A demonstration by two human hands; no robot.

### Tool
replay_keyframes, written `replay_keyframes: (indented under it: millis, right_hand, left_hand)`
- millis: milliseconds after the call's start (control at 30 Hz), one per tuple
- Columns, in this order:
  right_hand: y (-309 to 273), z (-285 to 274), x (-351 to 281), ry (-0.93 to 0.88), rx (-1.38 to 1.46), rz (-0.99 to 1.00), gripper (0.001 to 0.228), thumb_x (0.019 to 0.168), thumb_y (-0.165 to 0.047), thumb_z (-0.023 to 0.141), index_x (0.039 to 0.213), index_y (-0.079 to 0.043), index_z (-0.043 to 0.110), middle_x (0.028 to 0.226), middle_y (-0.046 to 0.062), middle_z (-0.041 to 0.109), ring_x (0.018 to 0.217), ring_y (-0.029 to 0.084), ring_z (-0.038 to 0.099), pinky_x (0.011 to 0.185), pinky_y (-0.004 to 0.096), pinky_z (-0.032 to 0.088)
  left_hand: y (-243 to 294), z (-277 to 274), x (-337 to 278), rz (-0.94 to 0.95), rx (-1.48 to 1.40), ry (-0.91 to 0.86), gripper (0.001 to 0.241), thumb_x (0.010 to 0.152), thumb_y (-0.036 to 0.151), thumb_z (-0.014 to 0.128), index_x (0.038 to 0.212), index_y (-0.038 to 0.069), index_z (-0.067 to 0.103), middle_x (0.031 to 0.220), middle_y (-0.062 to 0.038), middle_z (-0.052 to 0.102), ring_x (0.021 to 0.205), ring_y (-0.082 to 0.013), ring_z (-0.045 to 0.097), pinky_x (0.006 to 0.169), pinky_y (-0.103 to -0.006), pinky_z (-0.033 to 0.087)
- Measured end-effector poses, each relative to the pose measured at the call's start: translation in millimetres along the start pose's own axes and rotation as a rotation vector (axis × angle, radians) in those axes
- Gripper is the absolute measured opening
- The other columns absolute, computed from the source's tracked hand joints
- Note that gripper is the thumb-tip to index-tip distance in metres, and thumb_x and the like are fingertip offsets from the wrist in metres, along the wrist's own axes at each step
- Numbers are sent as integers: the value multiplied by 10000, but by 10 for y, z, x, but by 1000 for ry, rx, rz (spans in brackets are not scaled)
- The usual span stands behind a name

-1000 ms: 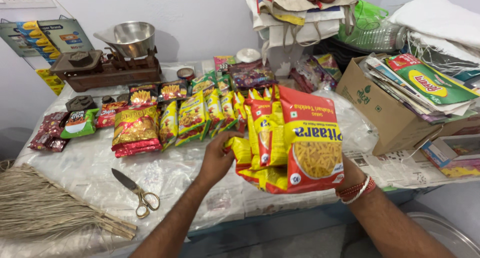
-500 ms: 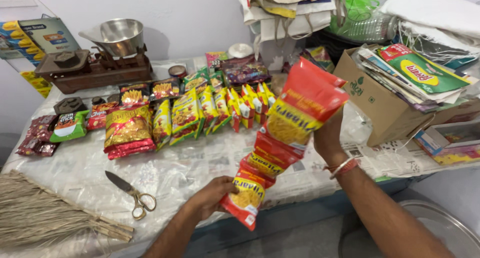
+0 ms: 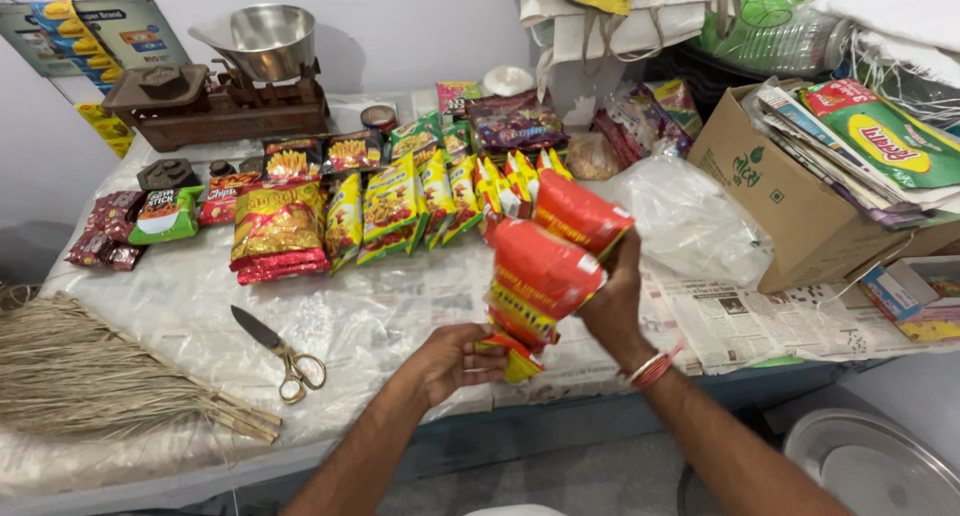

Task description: The person takes various snack packets from a large plastic bin and places them on a table covered with newspaper. They arrange the packets into neat rows by type, including noodles, chips, and other snacks.

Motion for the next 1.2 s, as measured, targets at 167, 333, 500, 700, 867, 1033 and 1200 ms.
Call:
replay_keyframes:
  millis: [167, 333, 500, 700, 867, 1033, 1200]
  right_hand:
    - [-267, 157, -212, -68, -145, -93, 971, 812, -189, 883, 1575, -34, 302, 1454, 158, 547, 1334, 247, 587, 1099, 370, 492]
    - [-462, 174, -252, -166, -186, -149, 1096, 698, -233, 941, 1569, -40, 303, 1458, 164, 534, 1325, 251, 578, 1106, 372, 474]
    - [-678, 166, -248, -193, -132, -258, 1024, 694, -158, 915, 1536, -33, 348, 1486, 173, 522, 1405, 296, 535, 1182, 406, 434]
    - [-561, 48, 82, -115, -246, -340, 898, 753, -86, 864, 1510, -23, 386, 1463, 177, 538, 1410, 306, 533, 1197, 409, 426]
    - [76, -92, 391, 15, 11, -65, 621, 911, -146, 806, 1401, -10, 450, 1317, 104, 595, 1243, 195, 606, 1095, 333, 491]
    - [802, -349, 472, 217, -153, 159, 522, 959, -182, 759, 1377, -7, 500, 1211, 81, 636, 1077, 162, 612, 954, 304, 512]
    - [1076, -520, 420, 257, -228, 148, 587, 921, -194, 803, 1364, 7, 475, 1214, 99, 623, 1072, 181, 616, 932, 328, 518]
  left_hand:
    - [-56, 45, 51, 41, 10, -34, 318, 938, 253, 607, 1156, 29, 662, 1059, -136, 715, 974, -266, 709, 907, -466, 598]
    - [1, 163, -78, 96, 22, -52, 363, 911, 311, 605, 1182, 85, 687, 1105, -105, 740, 993, -231, 717, 918, -450, 595]
    - [89, 336, -254, 109, 5, 49, 330, 933, 366, 592, 1219, 213, 651, 1162, 0, 732, 1040, -161, 702, 949, -440, 555]
    - [390, 401, 38, 206, -11, -47, 376, 926, 383, 594, 1185, 121, 667, 1047, -84, 701, 937, -232, 700, 889, -476, 593]
    - [551, 241, 339, 84, 136, 25, 323, 909, 284, 610, 1098, 27, 662, 945, -105, 659, 843, -261, 689, 841, -455, 618]
    - [643, 86, 112, 76, 196, 48, 317, 903, 255, 601, 1091, 7, 661, 894, -99, 630, 787, -255, 681, 816, -470, 639]
    - [694, -93, -300, 38, 145, 72, 348, 888, 244, 560, 1155, 42, 654, 920, -113, 674, 809, -231, 691, 862, -498, 636]
Point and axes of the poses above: each hand's wrist, its own x-axis towards the middle knuckle, its own z-axis out of the palm, y = z × x, the point moved 6 cm from there along x, towards the middle knuckle
